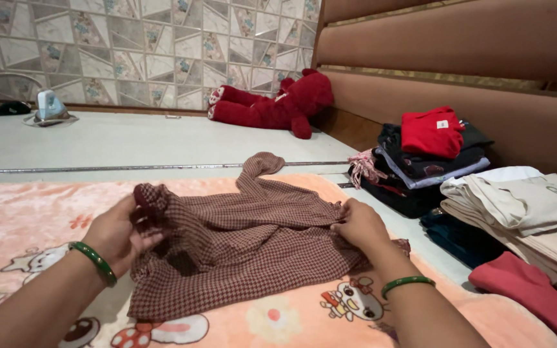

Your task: The person folds a white shirt, a brown checkered shirt, and a dark floral garment by hand on a patterned blanket, smoothing the fabric and creating stacks of folded items.

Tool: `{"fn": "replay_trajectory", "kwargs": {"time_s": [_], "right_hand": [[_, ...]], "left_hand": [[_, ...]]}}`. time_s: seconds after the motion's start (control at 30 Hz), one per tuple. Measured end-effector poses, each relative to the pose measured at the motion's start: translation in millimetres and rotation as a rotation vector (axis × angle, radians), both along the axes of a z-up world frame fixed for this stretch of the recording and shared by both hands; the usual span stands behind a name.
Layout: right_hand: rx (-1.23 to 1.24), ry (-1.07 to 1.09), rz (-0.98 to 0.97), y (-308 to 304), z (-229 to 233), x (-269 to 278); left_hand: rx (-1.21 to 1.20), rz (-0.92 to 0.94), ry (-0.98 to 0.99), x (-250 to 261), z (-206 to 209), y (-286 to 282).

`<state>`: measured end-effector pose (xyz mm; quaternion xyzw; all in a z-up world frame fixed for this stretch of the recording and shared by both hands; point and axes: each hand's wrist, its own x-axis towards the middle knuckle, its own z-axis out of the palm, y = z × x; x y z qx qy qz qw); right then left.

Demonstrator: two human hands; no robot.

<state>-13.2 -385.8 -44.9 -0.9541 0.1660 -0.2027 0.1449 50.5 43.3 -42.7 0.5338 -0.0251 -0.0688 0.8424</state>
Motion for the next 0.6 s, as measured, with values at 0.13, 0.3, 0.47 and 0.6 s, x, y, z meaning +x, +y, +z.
{"fn": "replay_trajectory", "kwargs": {"time_s": [0.13,0.3,0.47,0.6], "right_hand": [[-0.074,0.032,0.084,30.0,5.3,-2.8],[-0.16,0.023,0.137,39.7,-3.7,7.4],[-0.047,-0.122,0.181,38.4,-1.8,12.8],[0.126,-0.248,0.259,25.5,10.2,13.4]], "left_hand": [[-0.018,0.012,0.066,-1.4,-1.3,-2.4],[0.109,-0.081,0.079,2.7,-2.6,2.0],[0.619,-0.053,-0.215,11.6,-1.0,7.3],[0.919,0.336,-0.473,18.7,23.1,43.4]]}}
